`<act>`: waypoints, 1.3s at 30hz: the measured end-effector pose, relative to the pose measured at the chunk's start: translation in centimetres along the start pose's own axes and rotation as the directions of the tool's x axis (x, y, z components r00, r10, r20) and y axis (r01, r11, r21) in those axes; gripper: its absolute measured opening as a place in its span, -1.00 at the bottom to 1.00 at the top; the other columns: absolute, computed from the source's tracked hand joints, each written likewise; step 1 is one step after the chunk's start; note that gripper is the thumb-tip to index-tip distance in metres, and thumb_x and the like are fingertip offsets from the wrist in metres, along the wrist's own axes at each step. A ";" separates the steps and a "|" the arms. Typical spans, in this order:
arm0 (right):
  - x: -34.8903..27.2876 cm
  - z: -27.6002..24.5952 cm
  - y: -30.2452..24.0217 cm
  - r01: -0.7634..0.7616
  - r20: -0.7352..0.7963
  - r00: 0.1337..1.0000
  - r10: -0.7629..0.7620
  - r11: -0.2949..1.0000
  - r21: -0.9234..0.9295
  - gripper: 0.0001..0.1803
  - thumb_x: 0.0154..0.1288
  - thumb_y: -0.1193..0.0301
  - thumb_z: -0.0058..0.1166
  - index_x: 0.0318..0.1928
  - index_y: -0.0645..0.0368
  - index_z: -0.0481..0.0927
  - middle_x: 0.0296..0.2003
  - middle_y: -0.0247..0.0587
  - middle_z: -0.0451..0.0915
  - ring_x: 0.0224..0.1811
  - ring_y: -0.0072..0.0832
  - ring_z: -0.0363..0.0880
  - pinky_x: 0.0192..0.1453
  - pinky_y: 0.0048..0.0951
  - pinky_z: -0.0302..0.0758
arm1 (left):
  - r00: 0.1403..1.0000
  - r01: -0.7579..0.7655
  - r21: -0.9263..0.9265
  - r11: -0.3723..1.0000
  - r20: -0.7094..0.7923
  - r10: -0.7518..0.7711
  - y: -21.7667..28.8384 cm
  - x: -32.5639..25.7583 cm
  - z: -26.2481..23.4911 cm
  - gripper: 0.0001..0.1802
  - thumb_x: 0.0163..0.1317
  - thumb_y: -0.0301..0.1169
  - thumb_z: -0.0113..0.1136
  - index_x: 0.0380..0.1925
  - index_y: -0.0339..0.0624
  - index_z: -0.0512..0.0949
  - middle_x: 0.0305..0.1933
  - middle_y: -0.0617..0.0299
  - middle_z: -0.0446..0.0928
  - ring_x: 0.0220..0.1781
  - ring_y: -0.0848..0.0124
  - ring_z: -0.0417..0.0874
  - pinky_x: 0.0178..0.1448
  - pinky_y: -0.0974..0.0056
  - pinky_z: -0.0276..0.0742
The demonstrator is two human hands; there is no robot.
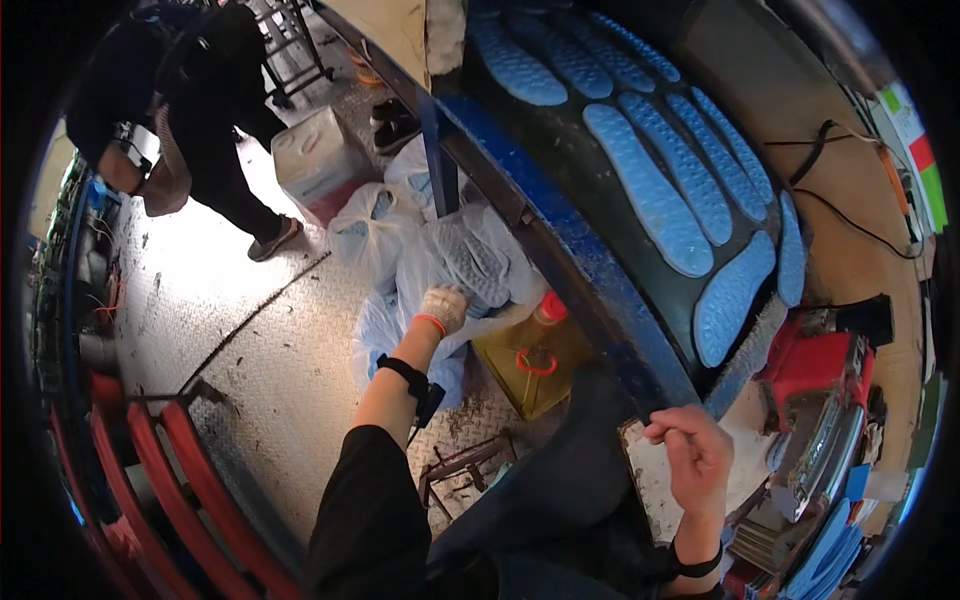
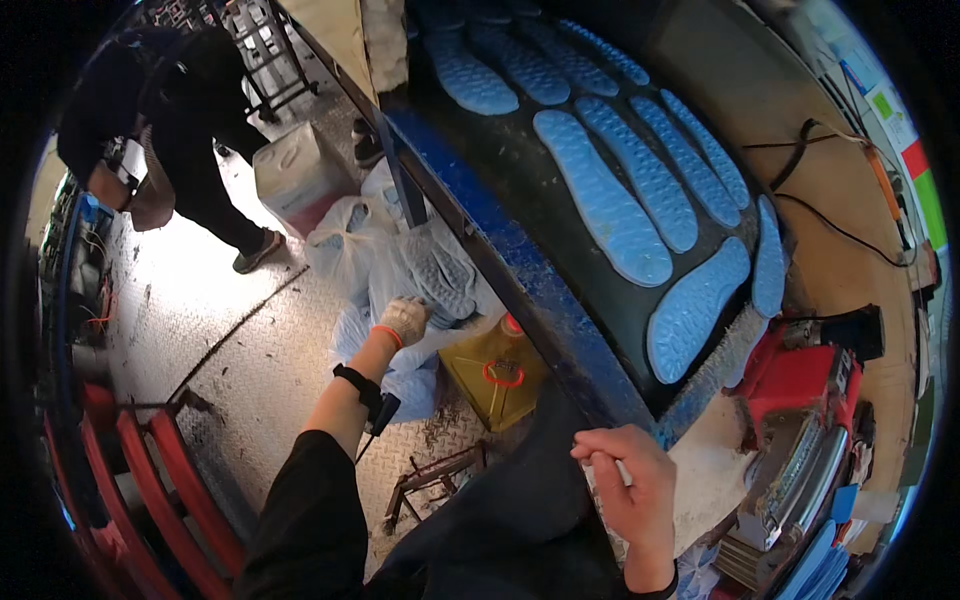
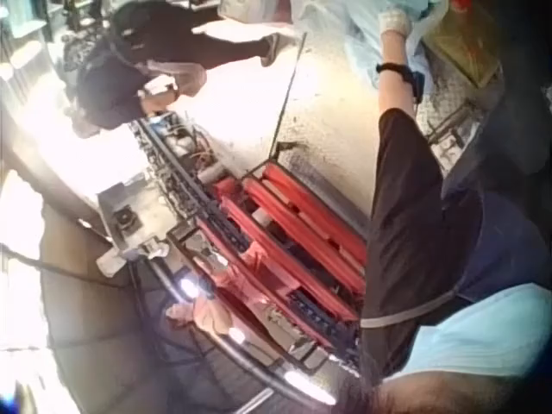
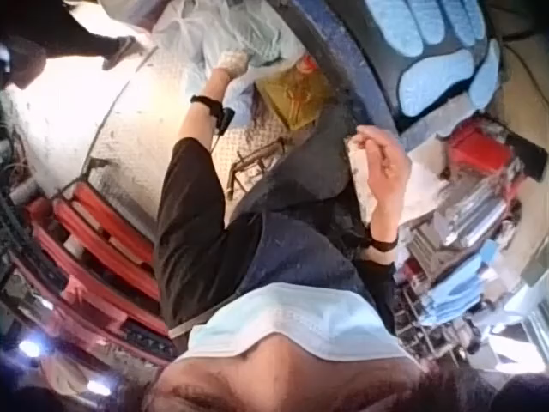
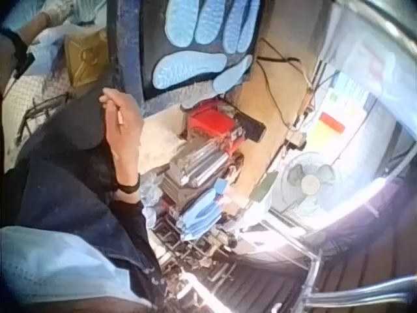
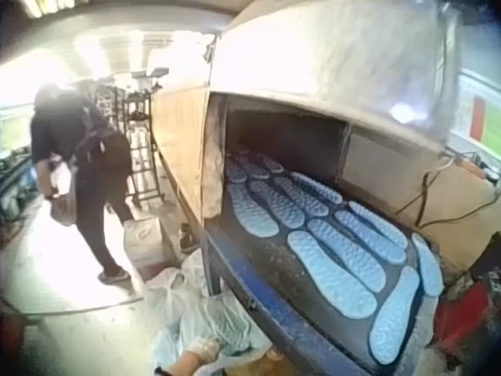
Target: Processing blue shoe soles through a roller machine and stacking them at a workstation.
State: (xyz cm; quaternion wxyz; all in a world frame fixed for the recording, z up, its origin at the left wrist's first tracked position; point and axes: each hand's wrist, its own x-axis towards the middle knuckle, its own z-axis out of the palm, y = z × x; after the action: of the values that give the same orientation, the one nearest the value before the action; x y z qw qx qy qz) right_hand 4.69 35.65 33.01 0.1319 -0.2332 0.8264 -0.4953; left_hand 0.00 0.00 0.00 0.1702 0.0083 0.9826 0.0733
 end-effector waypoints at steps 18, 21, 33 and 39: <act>3.5 1.4 5.2 0.066 -0.201 0.977 -0.076 0.996 -0.055 -0.86 0.30 0.56 -0.01 -0.22 0.29 0.62 -0.52 -0.21 0.59 -0.51 -0.52 0.52 -0.40 -0.57 0.40 | 0.996 -0.093 0.225 0.970 0.005 0.094 -2.1 5.9 -0.9 -0.43 0.23 -0.29 0.07 0.30 0.10 0.37 0.40 0.11 0.31 0.47 0.10 0.22 0.51 0.03 0.07; 3.5 0.8 5.4 0.062 -0.180 0.981 -0.069 0.997 -0.044 -0.86 0.26 0.59 0.00 -0.24 0.28 0.63 -0.52 -0.22 0.61 -0.50 -0.51 0.53 -0.39 -0.55 0.41 | 0.991 -0.021 0.035 0.999 0.136 0.016 -0.3 6.3 -3.3 -0.41 0.18 -0.23 0.12 0.27 0.07 0.39 0.35 0.09 0.37 0.44 0.10 0.28 0.47 0.00 0.12; 3.7 0.5 5.0 0.078 -0.167 0.983 -0.082 0.996 -0.030 -0.86 0.20 0.61 0.05 -0.26 0.24 0.65 -0.53 -0.27 0.64 -0.50 -0.47 0.58 -0.37 -0.49 0.43 | 0.976 -0.135 0.261 0.956 -0.132 0.173 -0.8 6.8 0.7 -0.61 0.25 -0.36 -0.05 0.08 0.01 0.51 0.05 0.11 0.49 0.12 0.11 0.51 0.15 0.08 0.43; 4.0 0.6 4.9 0.085 -0.163 0.982 -0.092 0.995 -0.049 -0.86 0.16 0.62 0.05 -0.28 0.23 0.64 -0.53 -0.27 0.64 -0.52 -0.47 0.57 -0.38 -0.48 0.42 | 0.827 0.460 -0.559 0.690 -0.012 -0.561 -2.2 5.3 2.7 -0.32 0.19 0.06 -0.04 -0.04 -0.42 0.56 -0.03 -0.31 0.55 0.12 -0.11 0.55 0.22 0.03 0.42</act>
State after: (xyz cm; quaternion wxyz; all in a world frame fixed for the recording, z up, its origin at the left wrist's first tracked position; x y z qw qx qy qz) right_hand 0.29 35.07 28.40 0.0360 -0.2304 0.8335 -0.5009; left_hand -4.08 -1.60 -4.57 0.0886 -0.3207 0.8962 0.2934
